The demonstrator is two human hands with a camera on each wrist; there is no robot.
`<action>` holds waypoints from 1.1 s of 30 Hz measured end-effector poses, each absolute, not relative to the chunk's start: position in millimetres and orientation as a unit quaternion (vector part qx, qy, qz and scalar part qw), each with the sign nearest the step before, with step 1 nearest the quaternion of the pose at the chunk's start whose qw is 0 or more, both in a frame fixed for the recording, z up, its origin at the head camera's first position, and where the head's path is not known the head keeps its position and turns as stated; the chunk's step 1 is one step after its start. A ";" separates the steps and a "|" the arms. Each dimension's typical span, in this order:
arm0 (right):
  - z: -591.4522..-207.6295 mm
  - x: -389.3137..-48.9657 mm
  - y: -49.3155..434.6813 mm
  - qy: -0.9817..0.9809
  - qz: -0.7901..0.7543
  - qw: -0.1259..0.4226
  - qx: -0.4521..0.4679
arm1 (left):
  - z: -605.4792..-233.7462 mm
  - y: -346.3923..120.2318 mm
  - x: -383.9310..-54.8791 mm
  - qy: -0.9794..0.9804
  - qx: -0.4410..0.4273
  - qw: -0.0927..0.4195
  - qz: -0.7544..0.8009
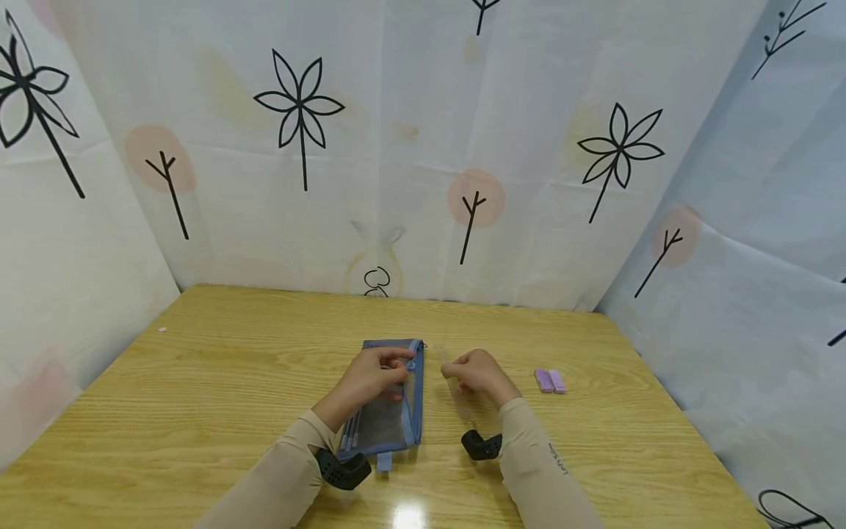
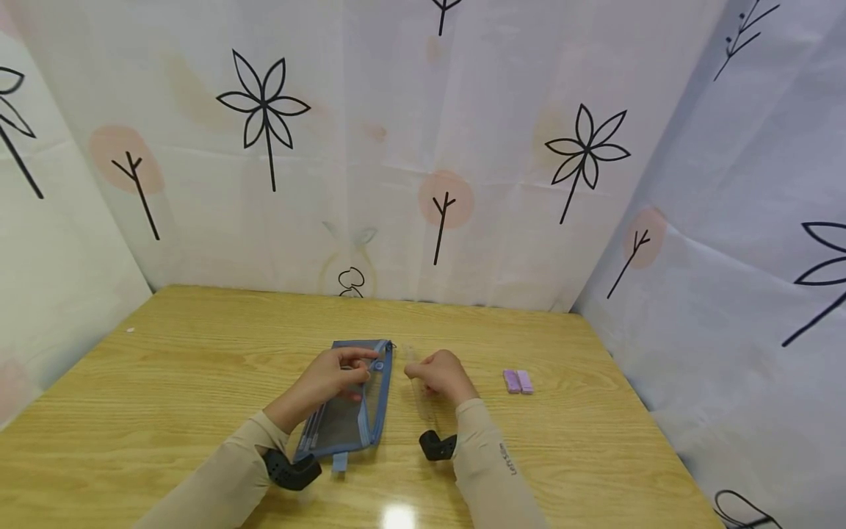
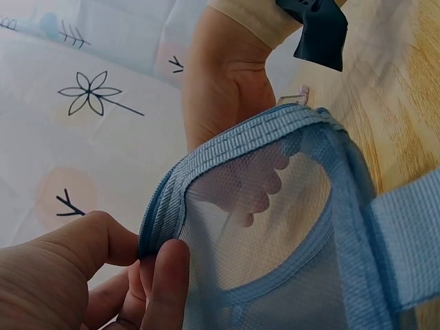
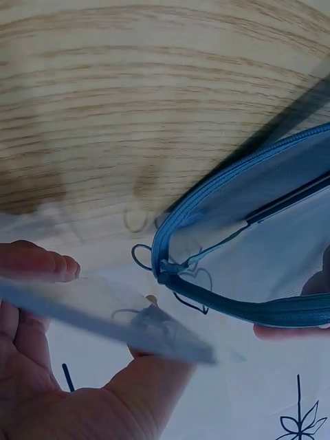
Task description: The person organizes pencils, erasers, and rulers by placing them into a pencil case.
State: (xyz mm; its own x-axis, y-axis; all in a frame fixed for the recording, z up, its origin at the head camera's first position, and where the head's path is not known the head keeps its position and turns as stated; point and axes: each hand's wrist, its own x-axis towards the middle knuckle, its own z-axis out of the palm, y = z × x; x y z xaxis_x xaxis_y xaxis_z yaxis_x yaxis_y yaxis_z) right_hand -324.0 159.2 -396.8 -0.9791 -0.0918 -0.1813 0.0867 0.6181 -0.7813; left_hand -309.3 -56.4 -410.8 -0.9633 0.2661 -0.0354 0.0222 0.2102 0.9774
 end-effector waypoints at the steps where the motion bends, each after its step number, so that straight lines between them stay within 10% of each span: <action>1: -397.8 -324.4 158.0 0.894 -0.436 0.100 -0.003 | -410.9 -56.4 -309.4 0.771 0.094 0.099 0.622; 33: -415.0 -317.9 119.6 0.917 -0.396 0.048 -0.029 | -410.9 -57.4 -310.2 0.770 0.102 0.097 0.623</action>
State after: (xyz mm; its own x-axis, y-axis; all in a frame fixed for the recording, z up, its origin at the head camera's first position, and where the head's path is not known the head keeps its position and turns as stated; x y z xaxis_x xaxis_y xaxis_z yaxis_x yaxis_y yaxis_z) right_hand -317.9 119.6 -415.0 -0.9936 -0.0917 -0.0658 -0.0150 0.6853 -0.7281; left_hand -310.2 -57.4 -410.9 -0.9606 0.2770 -0.0218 0.0365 0.2035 0.9784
